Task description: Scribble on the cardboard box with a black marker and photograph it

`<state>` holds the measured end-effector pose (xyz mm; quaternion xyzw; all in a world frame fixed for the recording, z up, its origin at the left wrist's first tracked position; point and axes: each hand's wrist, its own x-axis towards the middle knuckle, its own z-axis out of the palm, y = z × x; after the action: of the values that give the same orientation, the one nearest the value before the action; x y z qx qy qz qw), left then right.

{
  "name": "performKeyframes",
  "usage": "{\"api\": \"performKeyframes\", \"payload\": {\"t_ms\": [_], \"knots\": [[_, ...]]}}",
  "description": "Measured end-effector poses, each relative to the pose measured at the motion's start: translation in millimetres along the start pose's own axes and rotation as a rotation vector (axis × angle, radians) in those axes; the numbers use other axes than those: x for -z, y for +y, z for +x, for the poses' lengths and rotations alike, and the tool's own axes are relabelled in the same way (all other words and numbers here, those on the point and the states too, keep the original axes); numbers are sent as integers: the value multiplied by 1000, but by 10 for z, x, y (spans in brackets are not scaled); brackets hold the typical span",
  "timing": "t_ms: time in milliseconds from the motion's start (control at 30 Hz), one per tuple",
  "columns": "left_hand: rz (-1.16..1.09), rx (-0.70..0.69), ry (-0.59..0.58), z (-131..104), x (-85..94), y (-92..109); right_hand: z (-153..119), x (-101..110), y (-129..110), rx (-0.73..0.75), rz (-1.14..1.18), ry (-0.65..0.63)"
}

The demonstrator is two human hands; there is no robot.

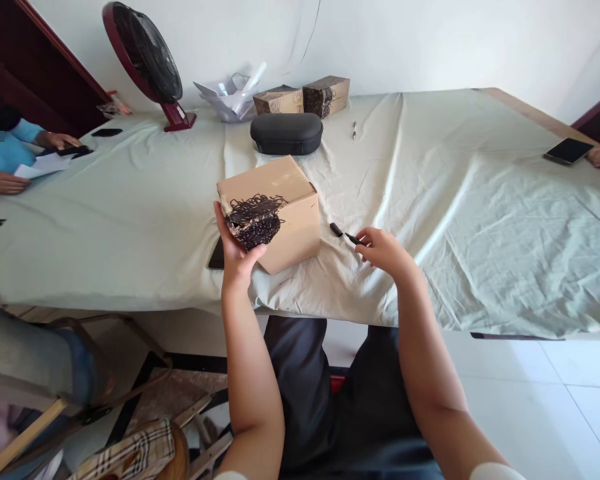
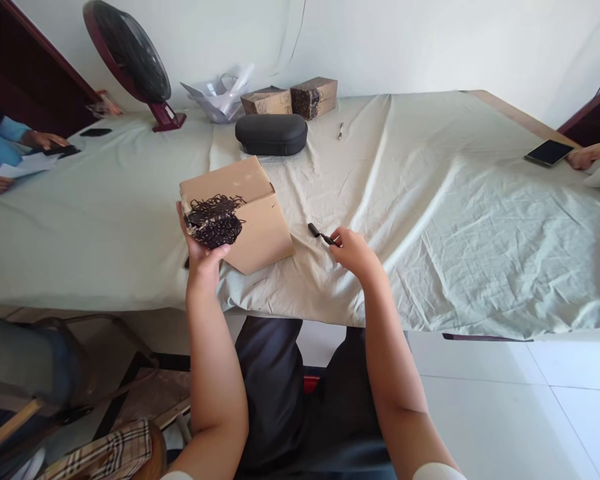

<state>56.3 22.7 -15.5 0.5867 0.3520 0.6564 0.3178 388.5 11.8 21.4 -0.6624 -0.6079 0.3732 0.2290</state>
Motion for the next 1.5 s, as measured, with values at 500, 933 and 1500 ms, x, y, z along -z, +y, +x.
{"api": "performKeyframes", "payload": {"t_ms": [500, 933, 1500], "knots": [[518, 376, 499, -8, 319, 10, 325, -275, 87, 63, -355, 181], [1266, 859, 194, 273, 245, -6, 553, -617, 76, 76, -201, 470], [800, 50, 765, -150, -171, 972, 578, -601, 158, 96, 4, 611]]}}
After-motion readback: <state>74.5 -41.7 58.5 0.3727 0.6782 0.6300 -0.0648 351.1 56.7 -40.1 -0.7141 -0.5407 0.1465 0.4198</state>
